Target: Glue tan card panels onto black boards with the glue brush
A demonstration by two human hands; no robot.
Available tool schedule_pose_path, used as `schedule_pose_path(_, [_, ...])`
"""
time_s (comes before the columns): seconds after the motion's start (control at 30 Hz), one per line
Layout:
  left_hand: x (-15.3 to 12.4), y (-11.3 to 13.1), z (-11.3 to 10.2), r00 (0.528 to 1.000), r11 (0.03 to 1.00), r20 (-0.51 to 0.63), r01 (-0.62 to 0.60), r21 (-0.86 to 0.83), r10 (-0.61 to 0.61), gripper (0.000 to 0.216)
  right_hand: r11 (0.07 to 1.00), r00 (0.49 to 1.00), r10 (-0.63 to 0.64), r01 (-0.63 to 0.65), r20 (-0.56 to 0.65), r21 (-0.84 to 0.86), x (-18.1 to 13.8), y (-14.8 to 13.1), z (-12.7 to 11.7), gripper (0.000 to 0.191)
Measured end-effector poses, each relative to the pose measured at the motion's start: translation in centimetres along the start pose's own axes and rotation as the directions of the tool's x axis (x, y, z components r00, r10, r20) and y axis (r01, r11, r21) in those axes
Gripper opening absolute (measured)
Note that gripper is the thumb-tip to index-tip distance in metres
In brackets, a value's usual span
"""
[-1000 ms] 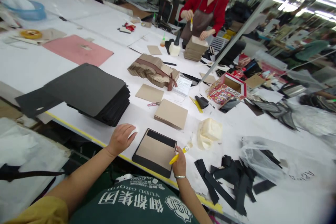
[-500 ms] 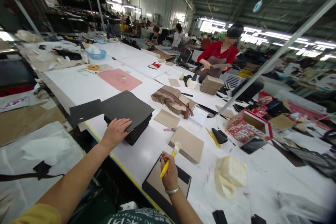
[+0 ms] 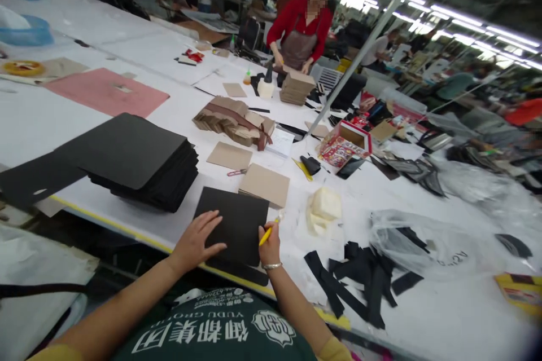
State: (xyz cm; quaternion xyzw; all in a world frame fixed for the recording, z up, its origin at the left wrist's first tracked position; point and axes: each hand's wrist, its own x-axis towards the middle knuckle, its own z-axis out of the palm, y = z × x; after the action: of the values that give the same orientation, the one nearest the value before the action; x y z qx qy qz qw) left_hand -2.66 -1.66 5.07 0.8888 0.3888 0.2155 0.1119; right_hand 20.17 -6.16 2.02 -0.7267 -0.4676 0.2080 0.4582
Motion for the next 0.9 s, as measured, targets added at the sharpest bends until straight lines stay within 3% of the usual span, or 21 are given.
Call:
schedule_pose_path(0.07, [-0.6,-1.1,3.4,0.961,0.963,0.077,0.268,-0.012,-0.267,0.063,0.993,0.996,0.086,-0.089,-0.037,-0.08,-1.6,4.2,-1.2,0.012])
schedule_pose_path(0.13, [-1.3,-1.6,6.3,0.902,0.937,0.273,0.348,-0.004,-0.334,0.07,0.975,0.987,0.153,-0.157,-0.038,-0.157,-2.9,7.3,-1.8,0.012])
schedule_pose_path(0.2, [-2.0,-1.3,8.4,0.852,0.949,0.44,0.314,0.006,-0.284,0.08,0.954,0.982,0.189,-0.188,-0.018,-0.231,-3.6,9.2,-1.9,0.013])
schedule_pose_path(0.27, [-2.6,-0.6,9.6,0.813,0.968,0.536,0.25,0.033,-0.229,0.088,0.937,0.982,0.191,-0.181,0.006,-0.299,-3.9,10.1,-1.8,0.014])
schedule_pose_path(0.47, [-3.2,0.7,10.0,0.746,0.968,0.623,0.121,0.22,-0.235,0.081,0.911,0.985,0.113,-0.052,0.127,-0.408,-3.4,11.0,-1.6,0.016])
schedule_pose_path(0.53, [-3.1,1.1,9.7,0.747,0.955,0.615,0.091,0.284,-0.254,0.079,0.881,0.98,0.107,-0.016,0.166,-0.473,-3.0,11.2,-2.0,0.019])
schedule_pose_path(0.6, [-2.9,1.7,9.3,0.779,0.946,0.581,0.045,0.322,-0.234,0.076,0.85,0.984,0.075,0.023,0.164,-0.526,-2.3,10.8,-2.9,0.025])
schedule_pose_path(0.7, [-2.6,3.5,9.3,0.825,0.969,0.559,-0.066,0.237,-0.08,0.065,0.865,0.994,-0.043,0.088,0.102,-0.493,-0.4,8.9,-4.9,0.038])
schedule_pose_path(0.8, [-2.3,5.9,10.2,0.782,0.985,0.616,-0.166,0.055,0.097,0.055,0.95,0.985,-0.075,0.118,0.157,-0.289,1.7,6.0,-5.3,0.04])
schedule_pose_path(0.9, [-2.0,7.8,11.7,0.736,0.982,0.658,-0.19,-0.021,0.157,0.051,0.991,0.926,-0.03,0.076,0.377,-0.108,2.7,3.5,-2.7,0.039])
